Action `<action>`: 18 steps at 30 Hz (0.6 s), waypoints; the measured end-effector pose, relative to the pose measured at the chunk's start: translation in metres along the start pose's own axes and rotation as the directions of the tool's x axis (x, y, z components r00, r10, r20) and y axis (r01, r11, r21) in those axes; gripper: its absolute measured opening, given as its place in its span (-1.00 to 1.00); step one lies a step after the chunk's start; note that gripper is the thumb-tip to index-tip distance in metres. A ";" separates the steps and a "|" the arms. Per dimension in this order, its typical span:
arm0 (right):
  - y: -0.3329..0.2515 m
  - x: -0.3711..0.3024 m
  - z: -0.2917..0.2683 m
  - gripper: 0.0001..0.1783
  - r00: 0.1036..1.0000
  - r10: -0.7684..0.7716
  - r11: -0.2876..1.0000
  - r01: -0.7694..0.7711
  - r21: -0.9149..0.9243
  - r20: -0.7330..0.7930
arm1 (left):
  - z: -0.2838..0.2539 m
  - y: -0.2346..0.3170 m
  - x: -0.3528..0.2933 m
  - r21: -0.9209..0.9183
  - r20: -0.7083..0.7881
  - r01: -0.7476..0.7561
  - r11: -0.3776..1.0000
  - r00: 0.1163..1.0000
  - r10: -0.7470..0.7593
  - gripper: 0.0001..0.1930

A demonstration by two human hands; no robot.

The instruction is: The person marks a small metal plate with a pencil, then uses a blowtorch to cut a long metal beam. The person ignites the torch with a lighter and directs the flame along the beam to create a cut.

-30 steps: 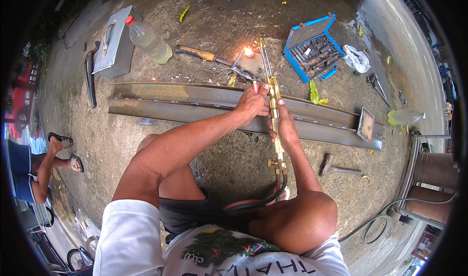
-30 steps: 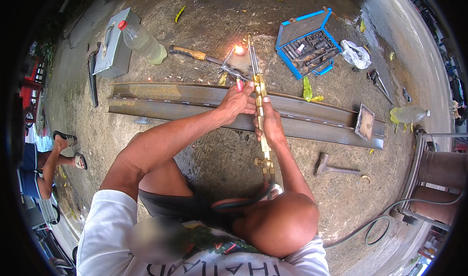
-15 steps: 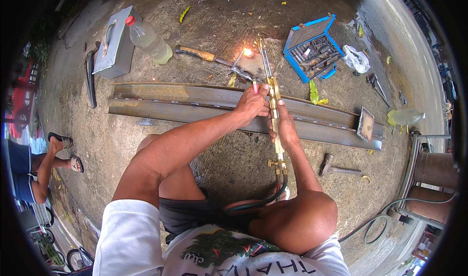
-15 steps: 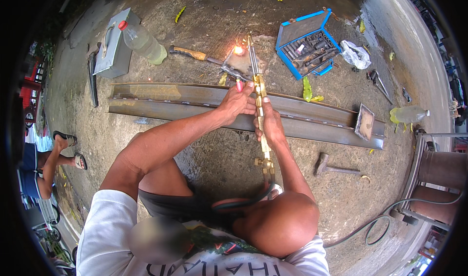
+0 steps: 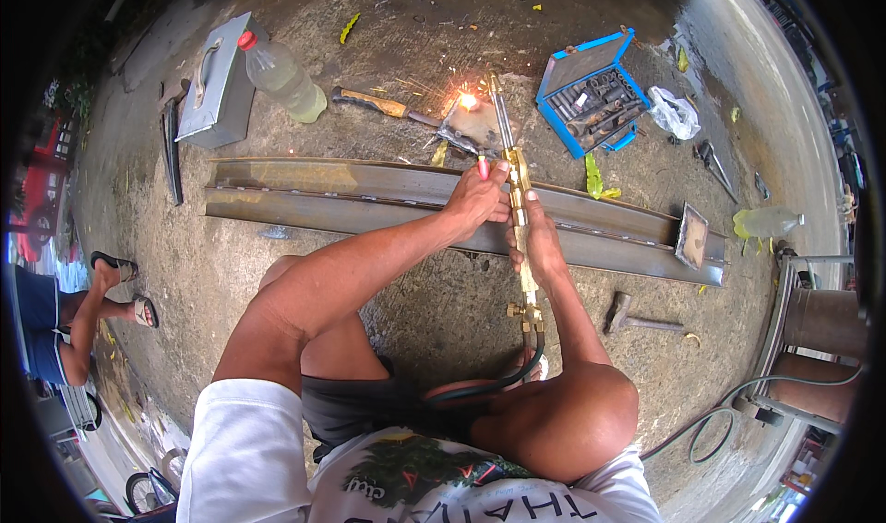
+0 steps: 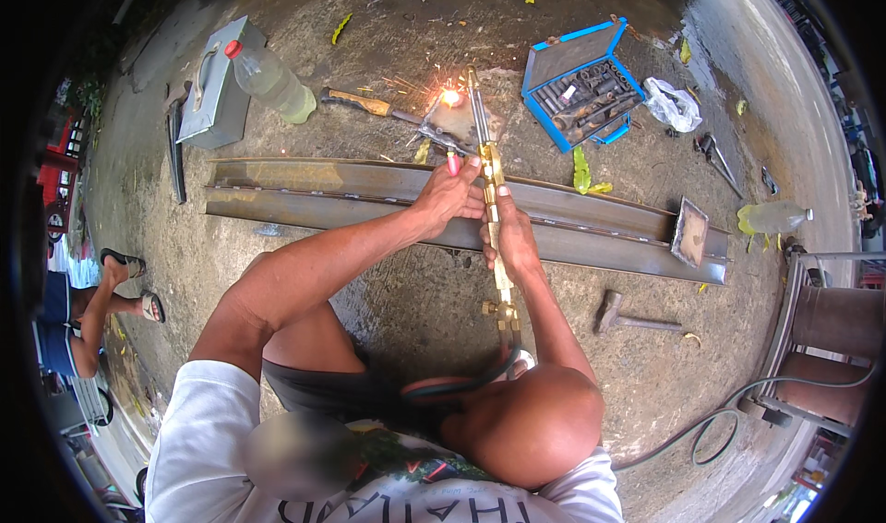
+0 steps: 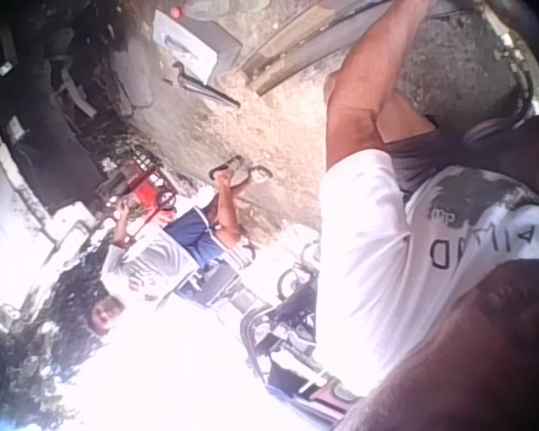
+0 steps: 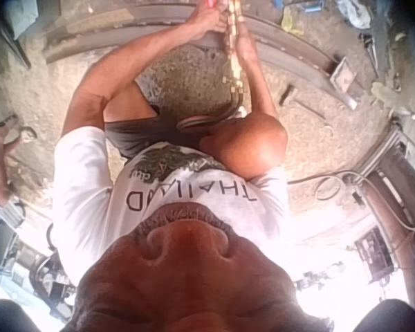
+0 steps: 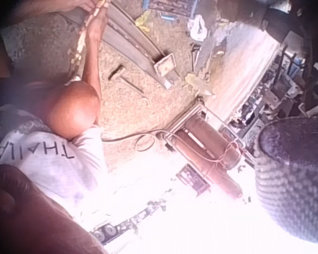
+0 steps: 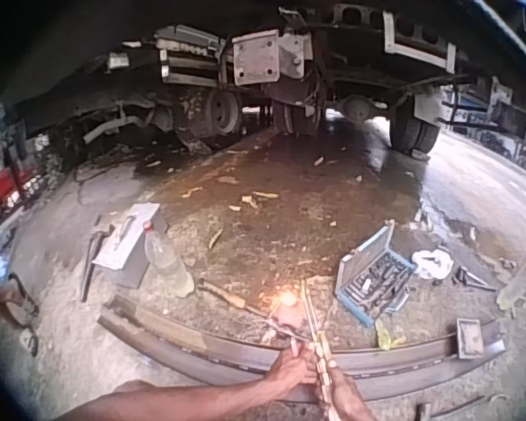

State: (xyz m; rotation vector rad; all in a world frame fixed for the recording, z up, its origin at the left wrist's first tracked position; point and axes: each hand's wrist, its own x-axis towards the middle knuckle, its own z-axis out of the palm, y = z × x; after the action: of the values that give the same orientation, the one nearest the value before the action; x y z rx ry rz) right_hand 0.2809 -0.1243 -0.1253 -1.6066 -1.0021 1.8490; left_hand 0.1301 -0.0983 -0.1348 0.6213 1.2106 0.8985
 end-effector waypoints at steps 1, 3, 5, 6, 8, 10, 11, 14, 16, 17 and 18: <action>0.000 0.000 0.000 -0.28 1.000 0.001 1.000 -0.001 0.001 0.001 | 0.000 -0.001 0.001 0.001 -0.001 0.005 1.000 1.000 -0.005 -0.49; 0.000 0.000 0.000 -0.28 1.000 -0.002 1.000 0.002 -0.001 0.002 | 0.001 0.001 -0.001 -0.002 -0.005 0.002 1.000 1.000 -0.002 -0.50; 0.000 0.000 0.000 -0.28 1.000 -0.001 1.000 0.001 -0.001 0.001 | 0.001 0.001 -0.001 -0.004 -0.005 -0.002 1.000 1.000 0.002 -0.51; 0.000 0.000 0.000 -0.28 1.000 0.000 1.000 0.000 -0.001 -0.001 | 0.001 0.001 -0.002 -0.004 -0.003 -0.004 1.000 1.000 0.004 -0.51; -0.001 -0.001 0.000 -0.28 1.000 0.001 1.000 -0.001 -0.002 -0.002 | 0.001 0.001 -0.002 -0.003 -0.002 -0.005 1.000 1.000 0.005 -0.51; -0.001 -0.001 0.000 -0.28 1.000 0.000 1.000 0.000 -0.003 -0.003 | 0.001 0.002 -0.002 0.001 -0.003 0.000 1.000 1.000 0.000 -0.51; 0.000 0.000 -0.001 -0.28 1.000 0.001 1.000 -0.001 -0.001 0.001 | 0.001 0.001 -0.001 -0.002 0.007 -0.002 1.000 1.000 0.002 -0.51; 0.003 0.002 -0.002 -0.27 1.000 0.001 1.000 -0.001 0.004 0.008 | 0.000 0.000 0.000 -0.007 0.026 -0.002 1.000 1.000 0.002 -0.51; 0.002 0.001 -0.002 -0.27 1.000 0.000 1.000 0.000 0.006 0.006 | 0.001 0.000 -0.001 -0.002 0.021 0.003 1.000 1.000 -0.002 -0.50; 0.001 0.000 -0.002 -0.27 1.000 0.000 1.000 0.000 0.005 0.005 | 0.001 0.000 -0.001 -0.001 0.022 0.000 1.000 1.000 0.000 -0.50; 0.000 -0.002 -0.001 -0.27 1.000 0.000 1.000 0.000 0.004 0.004 | 0.001 0.000 -0.001 0.001 0.023 -0.003 1.000 1.000 0.003 -0.50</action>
State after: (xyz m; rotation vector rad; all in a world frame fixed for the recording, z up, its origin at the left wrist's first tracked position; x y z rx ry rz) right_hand 0.2821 -0.1253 -0.1241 -1.6013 -0.9988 1.8542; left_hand 0.1306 -0.0994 -0.1340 0.6330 1.1899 0.8916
